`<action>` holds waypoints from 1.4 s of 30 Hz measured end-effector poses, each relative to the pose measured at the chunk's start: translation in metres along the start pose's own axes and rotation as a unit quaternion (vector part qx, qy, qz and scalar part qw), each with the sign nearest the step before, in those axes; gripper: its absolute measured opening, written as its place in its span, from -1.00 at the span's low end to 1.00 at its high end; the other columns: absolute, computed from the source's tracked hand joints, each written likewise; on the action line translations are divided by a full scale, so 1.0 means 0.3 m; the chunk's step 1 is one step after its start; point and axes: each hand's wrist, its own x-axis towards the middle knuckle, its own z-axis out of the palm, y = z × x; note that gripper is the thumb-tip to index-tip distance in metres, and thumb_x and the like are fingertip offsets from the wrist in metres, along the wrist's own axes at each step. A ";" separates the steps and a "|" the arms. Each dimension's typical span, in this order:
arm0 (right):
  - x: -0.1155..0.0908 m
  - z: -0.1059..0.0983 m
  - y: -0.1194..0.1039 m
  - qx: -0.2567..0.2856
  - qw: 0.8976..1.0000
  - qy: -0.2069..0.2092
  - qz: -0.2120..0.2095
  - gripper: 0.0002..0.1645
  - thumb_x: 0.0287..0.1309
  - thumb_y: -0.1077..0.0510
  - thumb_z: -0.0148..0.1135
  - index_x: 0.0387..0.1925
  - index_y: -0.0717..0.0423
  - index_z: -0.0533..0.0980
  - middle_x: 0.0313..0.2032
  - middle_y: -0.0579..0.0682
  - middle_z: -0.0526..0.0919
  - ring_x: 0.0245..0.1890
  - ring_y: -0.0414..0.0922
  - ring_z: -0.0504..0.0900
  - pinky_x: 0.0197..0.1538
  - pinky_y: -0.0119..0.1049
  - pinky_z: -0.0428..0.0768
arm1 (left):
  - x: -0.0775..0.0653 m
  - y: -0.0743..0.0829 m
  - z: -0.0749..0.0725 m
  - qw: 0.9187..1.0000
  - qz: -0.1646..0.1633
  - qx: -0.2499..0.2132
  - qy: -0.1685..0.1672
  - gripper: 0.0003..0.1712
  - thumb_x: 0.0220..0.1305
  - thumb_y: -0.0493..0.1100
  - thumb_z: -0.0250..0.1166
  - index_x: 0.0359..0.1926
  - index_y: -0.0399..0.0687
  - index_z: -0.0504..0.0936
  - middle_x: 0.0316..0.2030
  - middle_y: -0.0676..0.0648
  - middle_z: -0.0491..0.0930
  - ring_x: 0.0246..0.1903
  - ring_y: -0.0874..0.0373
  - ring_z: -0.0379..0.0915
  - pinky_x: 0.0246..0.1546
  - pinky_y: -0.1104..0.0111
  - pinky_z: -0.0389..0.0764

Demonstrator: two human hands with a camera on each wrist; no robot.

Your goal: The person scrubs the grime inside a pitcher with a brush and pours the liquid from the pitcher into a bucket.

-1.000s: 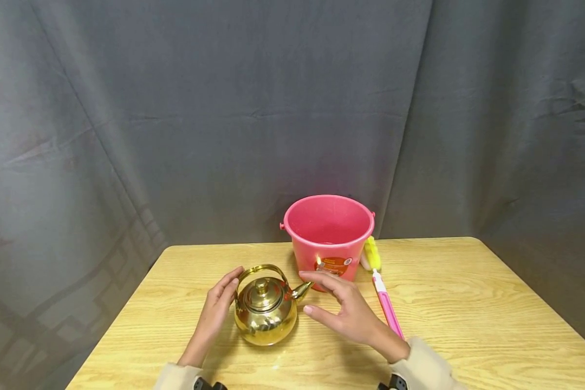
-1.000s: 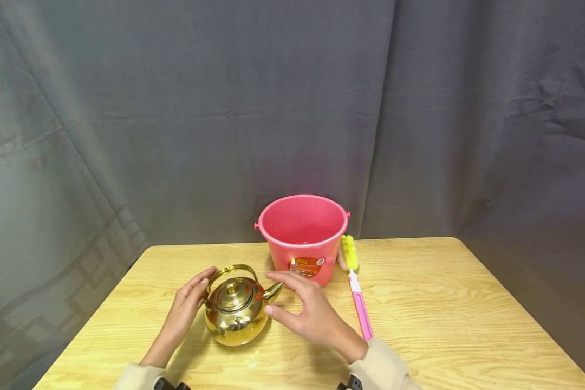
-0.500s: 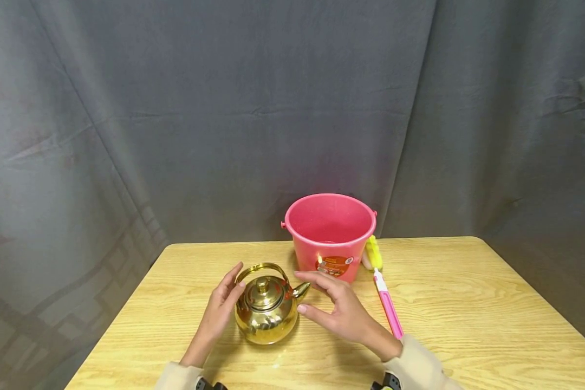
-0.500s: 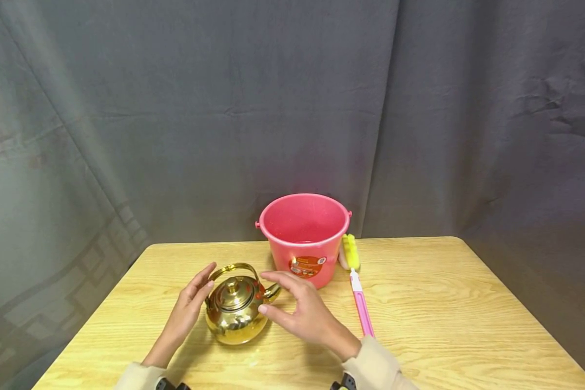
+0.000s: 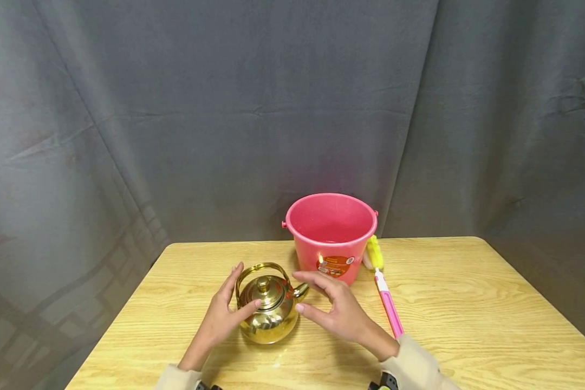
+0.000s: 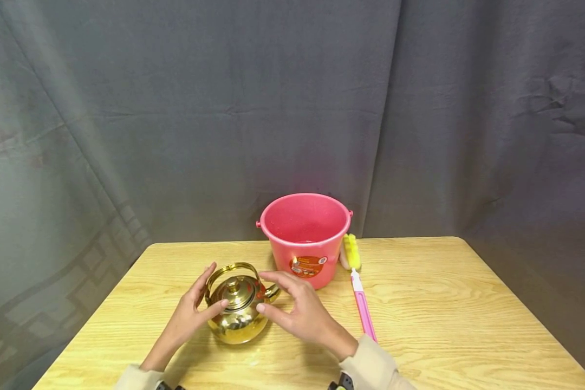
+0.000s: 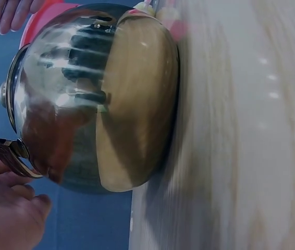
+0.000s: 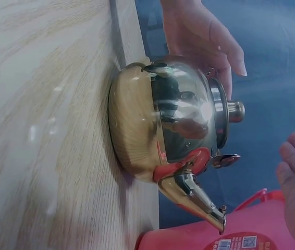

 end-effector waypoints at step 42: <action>0.037 0.068 0.007 0.038 0.999 0.015 0.025 -0.44 0.10 0.23 0.41 0.15 0.17 0.48 0.05 0.00 0.60 0.08 0.07 0.56 0.12 -0.02 0.55 | -0.021 -0.004 -0.003 0.999 0.001 0.045 -0.025 0.35 -0.15 0.17 0.57 0.54 0.05 -0.07 0.49 -0.12 -0.12 0.41 -0.22 -0.16 0.26 -0.29 -0.01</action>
